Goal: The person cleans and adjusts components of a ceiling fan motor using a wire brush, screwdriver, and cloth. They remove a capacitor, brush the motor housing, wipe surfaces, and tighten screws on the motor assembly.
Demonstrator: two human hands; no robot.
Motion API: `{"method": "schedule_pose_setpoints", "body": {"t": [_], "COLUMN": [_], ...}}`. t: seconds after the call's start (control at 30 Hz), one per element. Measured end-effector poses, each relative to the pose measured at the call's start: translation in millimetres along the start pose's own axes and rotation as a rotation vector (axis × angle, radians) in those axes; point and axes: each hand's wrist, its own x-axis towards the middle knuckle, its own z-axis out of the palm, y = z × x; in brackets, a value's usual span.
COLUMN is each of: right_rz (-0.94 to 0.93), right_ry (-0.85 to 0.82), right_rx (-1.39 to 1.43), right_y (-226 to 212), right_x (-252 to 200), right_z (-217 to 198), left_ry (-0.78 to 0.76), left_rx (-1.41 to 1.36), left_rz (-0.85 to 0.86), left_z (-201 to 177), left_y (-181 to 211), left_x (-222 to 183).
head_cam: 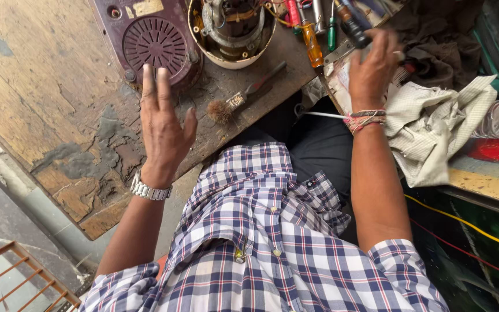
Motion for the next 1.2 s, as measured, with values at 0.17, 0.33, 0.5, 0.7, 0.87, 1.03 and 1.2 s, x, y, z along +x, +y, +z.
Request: {"method": "schedule_pose_setpoints", "body": {"t": [0.17, 0.33, 0.5, 0.7, 0.87, 1.03, 1.2], "right_rz": [-0.066, 0.047, -0.082, -0.229, -0.235, -0.251, -0.1], "right_ry": [0.085, 0.14, 0.244, -0.087, -0.163, -0.232, -0.095], "right_rx": [-0.082, -0.11, 0.111, 0.367, 0.133, -0.006, 0.286], "right_y": [-11.2, -4.8, -16.9, -57.6, -64.3, -54.3, -88.5], "right_x": [-38.9, -122.4, -158.8, -95.6, -1.0, 18.0, -34.2], "right_z": [-48.8, -135.4, -178.9, -112.7, -19.8, 9.8, -88.0], "left_ry": [-0.017, -0.037, -0.079, -0.078, -0.295, -0.127, -0.236], "left_rx": [0.002, -0.102, -0.168, 0.237, 0.224, 0.179, -0.401], "left_rz": [0.071, 0.134, 0.01, -0.021, -0.165, -0.114, -0.243], "left_z": [0.4, -5.2, 8.2, 19.3, -1.1, -8.9, -4.0], "left_y": [30.5, 44.4, 32.7, -3.7, -7.1, -11.4, 38.4], "left_x": [7.5, 3.4, 24.4, 69.4, 71.7, 45.0, 14.2]}}
